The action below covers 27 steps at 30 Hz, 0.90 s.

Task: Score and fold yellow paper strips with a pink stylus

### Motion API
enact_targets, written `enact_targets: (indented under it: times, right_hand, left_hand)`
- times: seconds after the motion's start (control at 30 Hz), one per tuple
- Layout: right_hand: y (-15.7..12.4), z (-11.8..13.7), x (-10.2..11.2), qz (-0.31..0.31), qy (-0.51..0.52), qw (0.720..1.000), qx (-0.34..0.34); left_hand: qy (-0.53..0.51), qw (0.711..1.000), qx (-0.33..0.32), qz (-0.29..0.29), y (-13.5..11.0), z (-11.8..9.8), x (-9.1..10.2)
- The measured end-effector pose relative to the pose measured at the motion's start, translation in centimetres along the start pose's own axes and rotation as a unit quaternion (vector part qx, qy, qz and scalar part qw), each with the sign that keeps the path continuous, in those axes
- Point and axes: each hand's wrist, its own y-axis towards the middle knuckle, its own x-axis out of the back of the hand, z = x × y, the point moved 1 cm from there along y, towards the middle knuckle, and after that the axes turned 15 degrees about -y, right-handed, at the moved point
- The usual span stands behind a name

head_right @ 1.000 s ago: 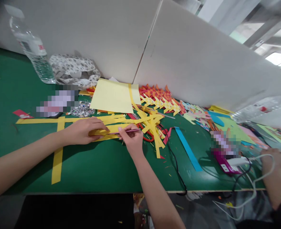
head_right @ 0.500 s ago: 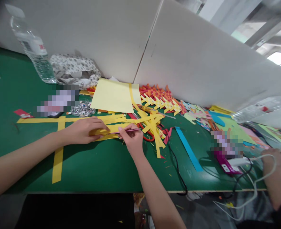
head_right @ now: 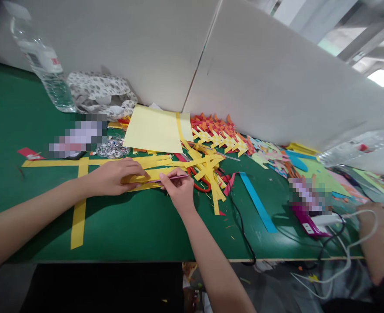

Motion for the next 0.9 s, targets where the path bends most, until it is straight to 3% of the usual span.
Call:
enact_targets:
  times: [0.27,0.57,0.9]
  right_hand:
    - [0.9,-1.2,2.6,-0.111,-0.037,0.993,-0.013]
    - [1.5,-1.7,4.0,-0.157,-0.062,0.985,-0.024]
    - [1.7,-2.1,5.5,-0.263,-0.078,0.961,-0.022]
  left_hand:
    - [-0.004,1.000,-0.001,-0.005,-0.1,0.1,0.0]
    - [-0.001,1.000,0.003,-0.002,-0.1,0.1,0.1]
    - [0.002,1.000,-0.007,-0.004,-0.2,0.2,0.0]
